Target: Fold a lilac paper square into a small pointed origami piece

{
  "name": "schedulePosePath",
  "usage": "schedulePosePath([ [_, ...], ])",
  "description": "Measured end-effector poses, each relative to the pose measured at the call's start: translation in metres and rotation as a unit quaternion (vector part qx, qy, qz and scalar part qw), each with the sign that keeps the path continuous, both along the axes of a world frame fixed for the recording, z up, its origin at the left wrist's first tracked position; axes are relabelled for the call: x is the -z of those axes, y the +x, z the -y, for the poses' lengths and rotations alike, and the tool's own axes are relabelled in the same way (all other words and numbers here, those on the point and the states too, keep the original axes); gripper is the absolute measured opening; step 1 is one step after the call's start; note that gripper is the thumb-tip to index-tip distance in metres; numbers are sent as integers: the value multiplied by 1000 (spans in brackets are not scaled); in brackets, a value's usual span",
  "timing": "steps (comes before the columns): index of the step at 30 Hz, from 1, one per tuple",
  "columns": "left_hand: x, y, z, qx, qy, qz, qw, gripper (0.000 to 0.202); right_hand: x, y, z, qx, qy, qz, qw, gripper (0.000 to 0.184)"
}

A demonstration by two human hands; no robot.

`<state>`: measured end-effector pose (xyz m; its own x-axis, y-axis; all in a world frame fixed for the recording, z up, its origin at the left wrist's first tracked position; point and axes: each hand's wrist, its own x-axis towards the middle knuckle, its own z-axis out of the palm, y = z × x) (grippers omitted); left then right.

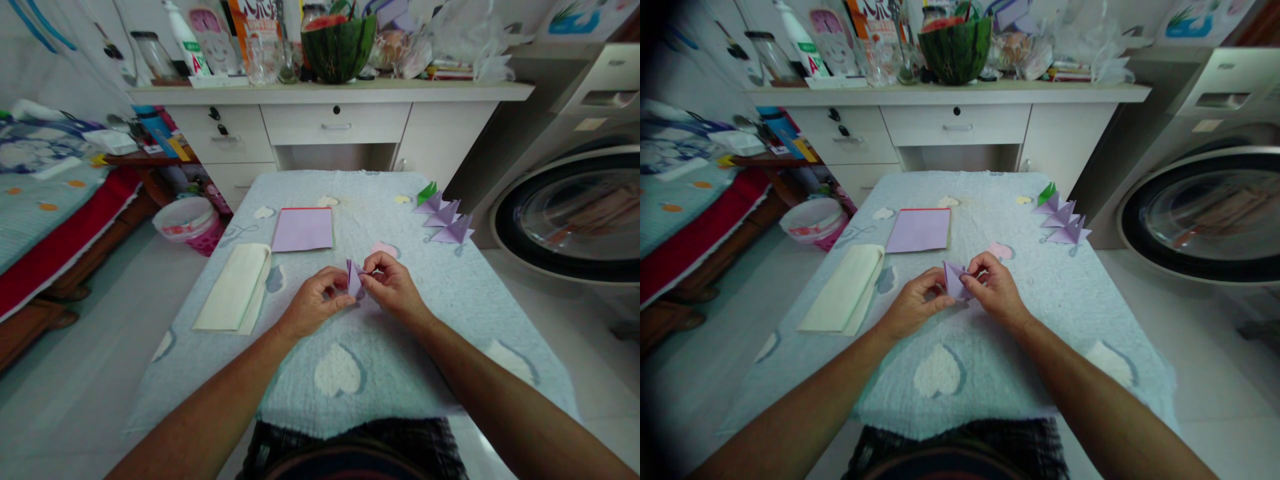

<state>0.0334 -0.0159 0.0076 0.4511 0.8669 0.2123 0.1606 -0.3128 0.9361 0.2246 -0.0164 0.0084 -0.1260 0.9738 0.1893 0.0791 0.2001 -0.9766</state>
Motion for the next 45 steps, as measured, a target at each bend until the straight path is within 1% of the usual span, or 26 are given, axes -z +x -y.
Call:
schedulePosePath([
  [4, 6, -1, 1, -12, -56, 11, 998, 22, -1, 1, 0, 4, 30, 31, 999, 16],
  [8, 12, 0, -1, -9, -113, 85, 990, 24, -3, 1, 1, 0, 67, 91, 994, 10],
  [11, 13, 2, -2, -8, -141, 117, 983, 24, -3, 1, 3, -8, 52, 111, 992, 11],
  [14, 12, 3, -2, -12, -146, 122, 982, 23, -2, 1, 4, -25, 16, 103, 994, 14],
  [16, 11, 3, -2, -16, -147, 121, 982, 22, -2, 1, 4, -36, 7, 96, 995, 15],
  [18, 11, 2, -2, -21, -146, 117, 982, 21, -2, 0, 5, -41, 4, 93, 995, 14],
  [21, 10, 2, -1, -20, -138, 109, 984, 21, -3, -2, 5, -29, 6, 86, 996, 12],
  [26, 11, 0, 0, 10, -138, 120, 983, 23, -4, -4, 6, -5, 31, 116, 993, 7],
  [31, 9, 0, 0, 38, -178, 152, 971, 26, -3, -5, 7, -4, 19, 101, 995, 7],
  [35, 6, 0, 0, 36, -197, 164, 966, 28, -2, -5, 8, -25, -4, 62, 998, 9],
  [39, 7, 1, 1, 26, -186, 141, 972, 31, -1, -6, 10, -41, -18, 56, 997, 8],
  [42, 12, 2, 0, -24, -149, 72, 986, 26, -1, -8, 11, -59, -24, 56, 996, 9],
  [45, 16, 2, -2, -76, -100, 10, 992, 25, -1, -11, 11, -65, -35, 47, 996, 12],
])
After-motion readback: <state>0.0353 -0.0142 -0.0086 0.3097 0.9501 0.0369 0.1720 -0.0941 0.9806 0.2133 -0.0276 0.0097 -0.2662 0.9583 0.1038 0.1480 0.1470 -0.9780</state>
